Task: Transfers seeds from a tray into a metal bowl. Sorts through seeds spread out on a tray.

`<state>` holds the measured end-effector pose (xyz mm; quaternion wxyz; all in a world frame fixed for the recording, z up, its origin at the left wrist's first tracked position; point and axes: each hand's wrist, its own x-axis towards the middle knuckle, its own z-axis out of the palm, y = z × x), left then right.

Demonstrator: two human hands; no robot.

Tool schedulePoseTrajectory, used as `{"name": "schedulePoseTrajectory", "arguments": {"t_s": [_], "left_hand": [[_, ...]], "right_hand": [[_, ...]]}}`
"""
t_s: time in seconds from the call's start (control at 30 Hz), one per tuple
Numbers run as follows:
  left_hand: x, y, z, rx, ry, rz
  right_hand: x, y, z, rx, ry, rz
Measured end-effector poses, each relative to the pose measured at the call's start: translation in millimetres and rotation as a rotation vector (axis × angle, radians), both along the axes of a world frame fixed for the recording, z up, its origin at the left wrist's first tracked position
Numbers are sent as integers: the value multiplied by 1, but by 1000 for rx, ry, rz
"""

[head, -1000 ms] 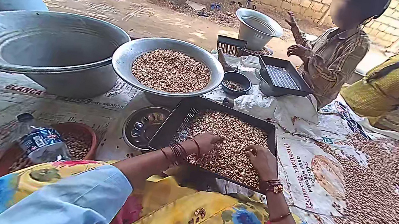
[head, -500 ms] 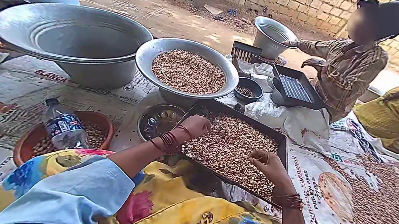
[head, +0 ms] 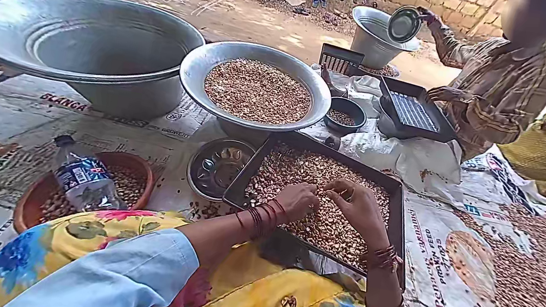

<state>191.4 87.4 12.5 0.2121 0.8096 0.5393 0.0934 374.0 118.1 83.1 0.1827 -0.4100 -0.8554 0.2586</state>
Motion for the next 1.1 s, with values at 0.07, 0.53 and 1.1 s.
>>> {"name": "schedulePoseTrajectory", "arguments": {"t_s": [0.07,0.53,1.1], "left_hand": [[1,2,-3,-6,5,-11],[-93,-4,68,-132,-703,625],[-94,8,27,-312,197,294]], "right_hand": [[6,6,-13,-46,-124,-60],[-6,19,-42,18,-462,-182],[1,-8,-27,-347,-55,281]]}}
